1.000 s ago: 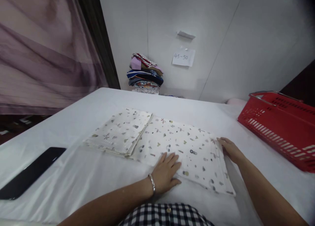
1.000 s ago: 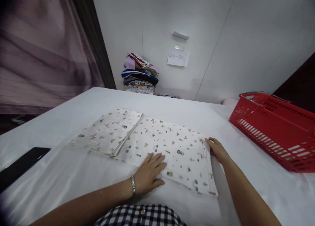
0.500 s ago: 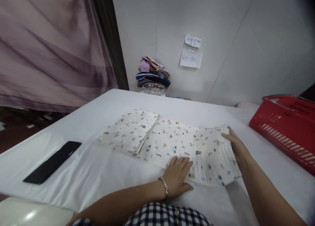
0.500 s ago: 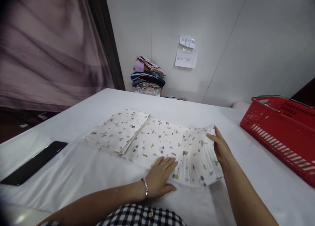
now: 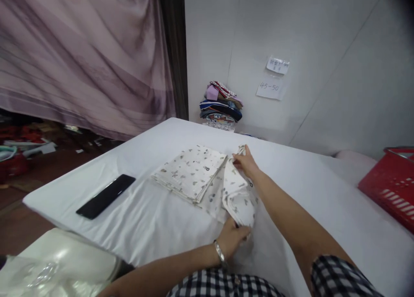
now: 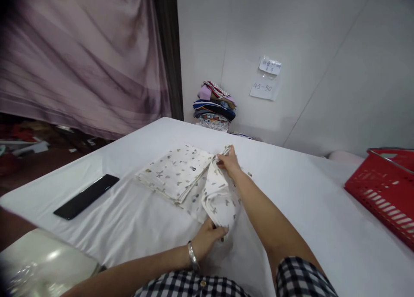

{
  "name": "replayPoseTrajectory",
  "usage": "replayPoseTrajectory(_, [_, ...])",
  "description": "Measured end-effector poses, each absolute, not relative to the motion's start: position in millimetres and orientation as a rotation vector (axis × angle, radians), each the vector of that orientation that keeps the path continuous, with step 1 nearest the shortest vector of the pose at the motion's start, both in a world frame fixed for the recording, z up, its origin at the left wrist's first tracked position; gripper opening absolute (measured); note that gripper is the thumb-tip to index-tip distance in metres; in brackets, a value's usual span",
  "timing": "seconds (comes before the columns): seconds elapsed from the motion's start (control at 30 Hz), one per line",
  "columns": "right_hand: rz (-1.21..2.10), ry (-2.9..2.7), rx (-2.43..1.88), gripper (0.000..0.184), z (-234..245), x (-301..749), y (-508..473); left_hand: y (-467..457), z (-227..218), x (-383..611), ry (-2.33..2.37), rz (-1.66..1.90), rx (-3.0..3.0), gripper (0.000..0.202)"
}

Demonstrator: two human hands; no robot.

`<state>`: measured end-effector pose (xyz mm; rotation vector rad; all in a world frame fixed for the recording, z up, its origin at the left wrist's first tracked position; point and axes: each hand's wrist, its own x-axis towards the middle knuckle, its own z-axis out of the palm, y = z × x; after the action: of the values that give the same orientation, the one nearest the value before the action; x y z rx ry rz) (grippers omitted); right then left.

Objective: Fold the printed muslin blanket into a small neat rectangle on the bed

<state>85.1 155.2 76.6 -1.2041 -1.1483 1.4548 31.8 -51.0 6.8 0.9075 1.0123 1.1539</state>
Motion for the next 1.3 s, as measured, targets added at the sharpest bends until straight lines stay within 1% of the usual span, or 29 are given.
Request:
replayPoseTrajectory(0.07, [1.478, -1.187, -1.289, 0.100, 49.9, 66.4, 153.6, -48.6, 7.4, 20.8, 0.856, 1.164, 0.547, 0.042])
replayPoseTrajectory(0.1, [1.471, -1.212, -1.320, 0.094, 36.8, 60.7, 151.5, -47.2, 8.0, 15.1, 0.806, 1.134, 0.389, 0.047])
replayPoseTrajectory(0.2, [1.414, -1.267, -1.313, 0.066, 8.6, 56.6, 144.3, -43.5, 8.8, 1.0, 0.732, 1.008, 0.133, 0.050])
replayPoseTrajectory(0.3, [1.316, -1.358, -1.252, 0.044, 3.1, 69.4, 141.1, -42.1, 6.9, -4.4, 0.715, 0.999, 0.083, 0.047])
replayPoseTrajectory(0.4, [0.974, -1.605, -1.265, 0.034, 10.1, 98.3, 145.6, -43.6, 3.2, -2.5, 0.674, 0.984, 0.103, 0.044])
replayPoseTrajectory(0.5, [0.536, -1.851, -1.451, 0.037, 13.8, 138.2, 156.7, -46.7, 1.4, 0.8, 0.636, 0.949, 0.177, 0.042])
replayPoseTrajectory(0.57, [0.427, -1.932, -1.660, 0.043, 11.6, 164.2, 164.2, -47.8, 3.0, 1.0, 0.638, 0.952, 0.190, 0.040])
replayPoseTrajectory(0.63, [0.467, -1.947, -1.832, 0.051, 7.6, 184.5, 168.9, -47.1, 7.0, -1.7, 0.648, 0.974, 0.160, 0.041])
replayPoseTrajectory(0.73, [0.562, -1.898, -1.879, 0.055, 3.4, 200.7, 168.9, -43.0, 14.7, -9.6, 0.705, 1.039, 0.102, 0.039])
replayPoseTrajectory(0.8, [0.633, -1.860, -1.815, 0.049, 2.9, 203.5, 166.3, -39.8, 18.2, -14.2, 0.773, 1.083, 0.088, 0.040])
replayPoseTrajectory(0.87, [0.707, -1.846, -1.748, 0.039, 4.3, 203.7, 164.8, -37.9, 19.3, -14.9, 0.860, 1.118, 0.092, 0.039])
replayPoseTrajectory(0.93, [0.725, -1.843, -1.690, 0.032, 8.3, 205.8, 166.3, -38.5, 18.2, -9.3, 0.941, 1.106, 0.084, 0.036])
replayPoseTrajectory(1.0, [0.704, -1.817, -1.661, 0.029, 15.0, 213.8, 171.4, -41.4, 15.3, 3.1, 0.944, 1.030, 0.072, 0.032])
replayPoseTrajectory(1.1, [0.661, -1.803, -1.652, 0.029, 26.6, 239.4, 182.4, -47.0, 8.3, 29.6, 0.771, 0.833, 0.124, 0.032])
replayPoseTrajectory(1.23, [0.485, -1.827, -1.783, 0.032, 30.2, 280.8, 188.6, -51.0, -3.6, 57.2, 0.622, 0.525, 0.204, 0.042])
replayPoseTrajectory(1.3, [0.373, -1.839, -1.828, 0.040, 26.6, 291.6, 182.3, -51.6, -6.1, 60.1, 0.623, 0.453, 0.206, 0.046])
